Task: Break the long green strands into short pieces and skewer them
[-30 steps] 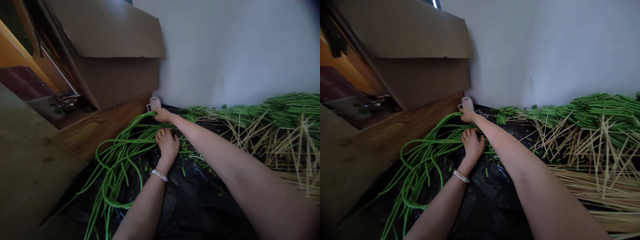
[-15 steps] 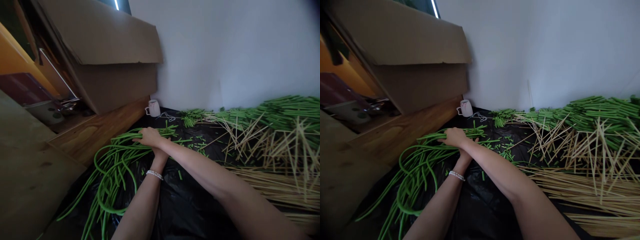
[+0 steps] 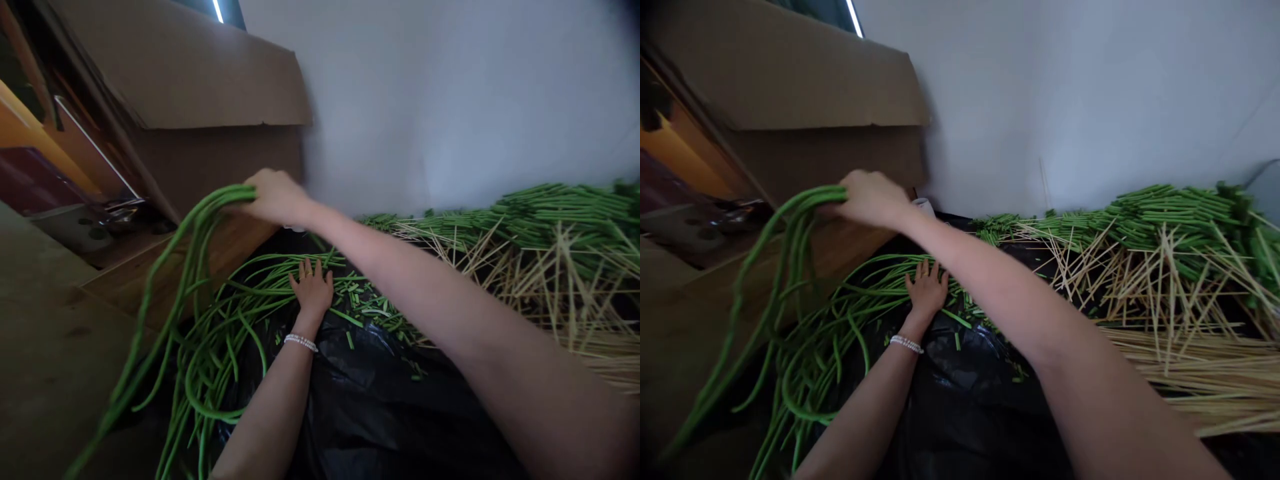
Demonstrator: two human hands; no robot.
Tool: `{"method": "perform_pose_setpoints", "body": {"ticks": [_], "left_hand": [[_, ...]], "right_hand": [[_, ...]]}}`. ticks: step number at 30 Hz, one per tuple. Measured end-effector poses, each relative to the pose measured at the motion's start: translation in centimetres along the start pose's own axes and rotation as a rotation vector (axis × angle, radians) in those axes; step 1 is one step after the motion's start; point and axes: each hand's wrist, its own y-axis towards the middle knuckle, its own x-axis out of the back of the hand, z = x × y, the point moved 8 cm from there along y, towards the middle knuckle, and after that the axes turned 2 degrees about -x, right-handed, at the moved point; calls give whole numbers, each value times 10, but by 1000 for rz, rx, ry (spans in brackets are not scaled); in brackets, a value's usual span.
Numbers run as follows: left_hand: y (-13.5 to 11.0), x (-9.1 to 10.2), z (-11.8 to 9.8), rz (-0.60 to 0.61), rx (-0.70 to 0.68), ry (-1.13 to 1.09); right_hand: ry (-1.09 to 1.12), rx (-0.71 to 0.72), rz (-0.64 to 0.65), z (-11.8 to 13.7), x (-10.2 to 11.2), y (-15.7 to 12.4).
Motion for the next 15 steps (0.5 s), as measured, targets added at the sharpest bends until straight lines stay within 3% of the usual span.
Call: {"method": "perform_pose_setpoints", "body": {"ticks": [3, 6, 8, 11, 15], "left_hand": [[1, 2, -3, -88, -29, 8], [2, -1, -2, -99, -23, 6], [2, 0, -2, -119, -21, 4], [1, 2, -2, -122, -38, 4], [0, 5, -3, -125, -57, 6]], "right_hand": [[134, -271, -266, -77, 69, -20], [203, -569, -390, -143, 96, -72], [198, -680, -348, -169, 87, -109], [181, -784, -220, -195, 54, -158], [68, -856, -38, -212, 25, -195]]}}
